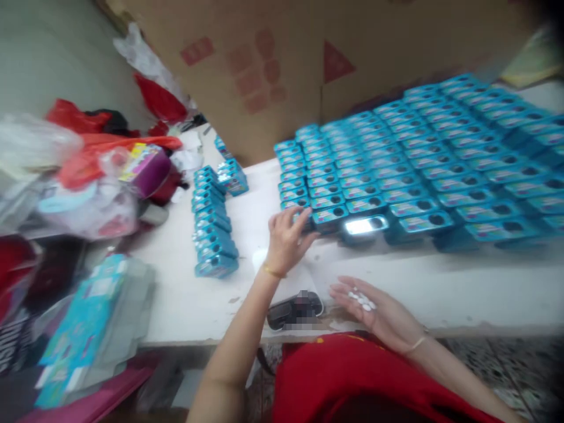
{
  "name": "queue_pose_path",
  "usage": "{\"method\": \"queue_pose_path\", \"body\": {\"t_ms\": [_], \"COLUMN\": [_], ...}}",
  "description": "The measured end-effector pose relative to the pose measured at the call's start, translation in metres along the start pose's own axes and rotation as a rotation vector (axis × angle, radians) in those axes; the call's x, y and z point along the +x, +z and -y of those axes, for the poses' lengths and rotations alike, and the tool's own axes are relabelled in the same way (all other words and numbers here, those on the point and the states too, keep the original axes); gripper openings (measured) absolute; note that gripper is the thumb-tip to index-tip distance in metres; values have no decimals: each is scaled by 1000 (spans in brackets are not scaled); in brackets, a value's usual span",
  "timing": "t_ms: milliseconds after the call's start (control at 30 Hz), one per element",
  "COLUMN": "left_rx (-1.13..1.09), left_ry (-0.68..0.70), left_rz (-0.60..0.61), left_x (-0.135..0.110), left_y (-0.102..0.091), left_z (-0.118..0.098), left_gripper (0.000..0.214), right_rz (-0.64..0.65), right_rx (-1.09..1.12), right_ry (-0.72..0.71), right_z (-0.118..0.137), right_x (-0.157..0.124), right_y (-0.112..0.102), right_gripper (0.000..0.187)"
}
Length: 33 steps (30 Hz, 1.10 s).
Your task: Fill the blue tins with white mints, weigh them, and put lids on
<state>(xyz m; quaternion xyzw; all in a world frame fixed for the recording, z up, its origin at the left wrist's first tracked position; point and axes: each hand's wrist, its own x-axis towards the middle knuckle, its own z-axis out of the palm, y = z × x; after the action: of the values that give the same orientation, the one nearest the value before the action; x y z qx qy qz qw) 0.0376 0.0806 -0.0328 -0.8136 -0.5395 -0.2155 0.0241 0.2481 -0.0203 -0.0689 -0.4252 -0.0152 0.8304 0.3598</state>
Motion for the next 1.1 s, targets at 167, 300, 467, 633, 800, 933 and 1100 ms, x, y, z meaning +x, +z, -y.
{"method": "queue_pose_path", "body": {"t_ms": [167, 300, 467, 633, 800, 933, 1100], "left_rx": [218, 418, 516, 336, 164, 157, -1], "left_ry": [-331, -394, -292, -174, -52, -1, 18], "left_rz": [-231, -20, 84, 138, 245, 353, 241], "left_x": [-90, -146, -150, -114, -83, -73, -73], "left_y": [-70, -85, -87, -109, -98, -77, -82], "left_z": [69, 103, 93, 48, 9, -2, 3], "left_gripper": [36, 23, 6, 14, 17, 17, 16], "right_rz": [-1, 16, 28, 18, 32, 38, 43], "right_rx": [-46, -79, -118, -112, -113, -99, -103], "right_ry": [45, 68, 52, 25, 26, 17, 27], "right_z": [-5, -11, -15, -16, -16, -16, -16], "right_x": [3, 3, -1, -3, -4, -4, -3], "right_y": [4, 11, 13, 10, 10, 7, 6], "right_gripper": [16, 14, 16, 14, 17, 19, 18]}}
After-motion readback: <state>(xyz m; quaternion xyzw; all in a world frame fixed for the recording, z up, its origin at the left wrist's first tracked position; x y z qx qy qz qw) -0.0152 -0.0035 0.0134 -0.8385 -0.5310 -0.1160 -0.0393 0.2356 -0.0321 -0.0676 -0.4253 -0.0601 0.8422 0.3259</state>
